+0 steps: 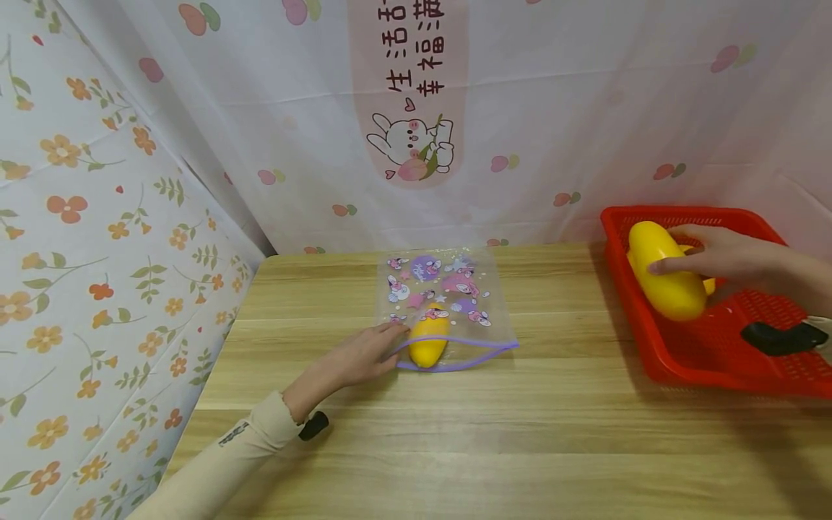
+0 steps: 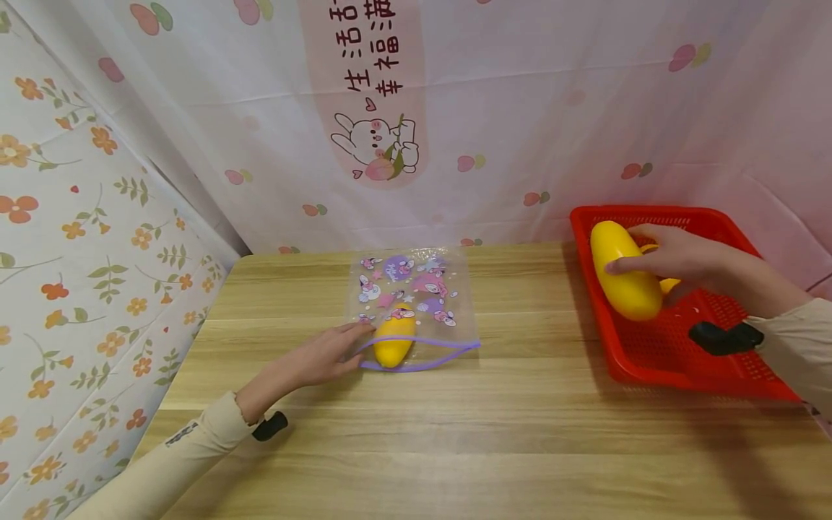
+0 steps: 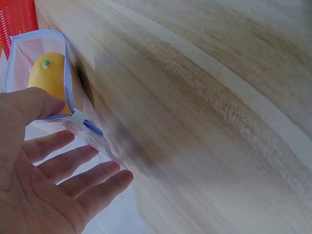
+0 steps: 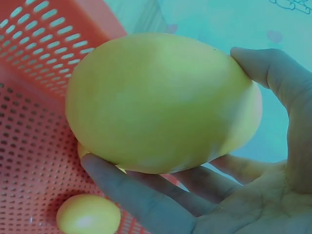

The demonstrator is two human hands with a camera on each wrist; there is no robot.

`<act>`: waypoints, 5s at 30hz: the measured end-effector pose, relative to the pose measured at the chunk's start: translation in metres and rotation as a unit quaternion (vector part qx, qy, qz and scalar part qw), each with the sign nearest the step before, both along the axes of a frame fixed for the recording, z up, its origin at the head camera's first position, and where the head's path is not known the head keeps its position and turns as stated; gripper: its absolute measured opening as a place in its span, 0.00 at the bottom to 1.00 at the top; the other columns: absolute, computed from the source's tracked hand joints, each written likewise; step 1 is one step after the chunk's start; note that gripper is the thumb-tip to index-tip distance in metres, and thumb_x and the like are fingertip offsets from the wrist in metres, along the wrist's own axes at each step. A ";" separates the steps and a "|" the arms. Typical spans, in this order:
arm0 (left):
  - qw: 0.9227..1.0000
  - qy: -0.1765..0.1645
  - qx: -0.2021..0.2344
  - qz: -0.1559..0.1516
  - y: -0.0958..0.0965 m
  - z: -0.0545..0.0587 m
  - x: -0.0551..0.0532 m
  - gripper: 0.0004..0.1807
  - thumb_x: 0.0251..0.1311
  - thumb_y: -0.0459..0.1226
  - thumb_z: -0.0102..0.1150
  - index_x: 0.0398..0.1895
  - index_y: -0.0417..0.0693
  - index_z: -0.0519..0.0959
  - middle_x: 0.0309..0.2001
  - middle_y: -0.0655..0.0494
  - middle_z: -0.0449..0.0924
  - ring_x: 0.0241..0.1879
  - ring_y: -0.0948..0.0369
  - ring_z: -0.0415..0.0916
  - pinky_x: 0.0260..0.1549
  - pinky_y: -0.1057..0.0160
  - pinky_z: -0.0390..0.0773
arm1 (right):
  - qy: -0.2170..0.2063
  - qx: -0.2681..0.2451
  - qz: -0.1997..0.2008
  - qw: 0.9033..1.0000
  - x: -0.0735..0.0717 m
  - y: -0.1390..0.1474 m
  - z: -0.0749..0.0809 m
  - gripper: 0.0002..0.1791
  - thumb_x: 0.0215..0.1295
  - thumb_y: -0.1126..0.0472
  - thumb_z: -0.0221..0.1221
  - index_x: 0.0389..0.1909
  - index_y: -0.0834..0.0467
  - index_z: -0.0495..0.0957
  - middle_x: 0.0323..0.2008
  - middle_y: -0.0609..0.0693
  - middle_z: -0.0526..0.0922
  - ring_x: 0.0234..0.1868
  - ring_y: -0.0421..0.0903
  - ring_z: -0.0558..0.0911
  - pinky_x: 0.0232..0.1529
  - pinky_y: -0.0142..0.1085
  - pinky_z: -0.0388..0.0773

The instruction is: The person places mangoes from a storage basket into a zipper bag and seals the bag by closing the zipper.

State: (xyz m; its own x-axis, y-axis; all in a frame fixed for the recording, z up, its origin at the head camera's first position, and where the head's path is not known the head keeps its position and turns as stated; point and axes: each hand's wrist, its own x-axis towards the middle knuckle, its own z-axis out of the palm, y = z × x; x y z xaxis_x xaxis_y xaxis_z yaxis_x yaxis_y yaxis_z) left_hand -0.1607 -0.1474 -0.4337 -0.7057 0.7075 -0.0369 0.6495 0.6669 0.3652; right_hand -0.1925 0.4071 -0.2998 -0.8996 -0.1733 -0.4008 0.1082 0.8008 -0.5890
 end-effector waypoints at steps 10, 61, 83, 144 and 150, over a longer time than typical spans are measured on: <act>1.000 -0.002 -0.009 0.007 0.000 0.000 0.002 0.29 0.69 0.35 0.62 0.71 0.37 0.68 0.70 0.39 0.68 0.67 0.45 0.68 0.63 0.49 0.70 | 0.030 -0.012 -0.001 0.999 0.002 -0.013 0.009 0.50 0.72 0.45 0.60 0.76 0.69 0.43 0.60 0.72 0.62 0.44 0.61 0.77 0.35 0.53 0.85; 1.000 -0.001 -0.018 -0.003 0.002 0.004 0.004 0.29 0.70 0.35 0.59 0.71 0.33 0.66 0.70 0.36 0.67 0.69 0.44 0.65 0.65 0.47 0.67 | 0.027 -0.107 0.067 0.992 0.031 -0.101 0.032 0.45 0.73 0.51 0.61 0.79 0.60 0.46 0.64 0.67 0.67 0.48 0.57 0.80 0.38 0.50 0.86; 1.000 -0.009 -0.016 -0.003 0.003 0.004 0.003 0.30 0.70 0.35 0.59 0.71 0.31 0.65 0.70 0.35 0.67 0.70 0.44 0.64 0.66 0.47 0.66 | -0.006 -0.159 0.081 0.984 0.053 -0.129 0.020 0.48 0.68 0.53 0.66 0.79 0.58 0.48 0.65 0.65 0.69 0.47 0.57 0.81 0.37 0.50 0.86; 1.000 -0.014 -0.011 -0.003 0.000 0.000 -0.002 0.30 0.70 0.36 0.59 0.71 0.32 0.65 0.70 0.35 0.67 0.70 0.45 0.64 0.66 0.48 0.65 | -0.127 -0.220 0.078 0.964 0.064 -0.172 -0.042 0.48 0.67 0.52 0.68 0.78 0.60 0.50 0.65 0.68 0.68 0.49 0.59 0.80 0.36 0.54 0.86; 1.000 -0.013 -0.010 -0.004 0.000 0.000 -0.001 0.31 0.70 0.36 0.59 0.72 0.31 0.65 0.70 0.35 0.66 0.69 0.44 0.64 0.66 0.47 0.65 | -0.137 -0.220 0.076 0.963 0.064 -0.171 -0.047 0.46 0.67 0.52 0.68 0.77 0.61 0.53 0.64 0.67 0.69 0.50 0.60 0.79 0.36 0.54 0.85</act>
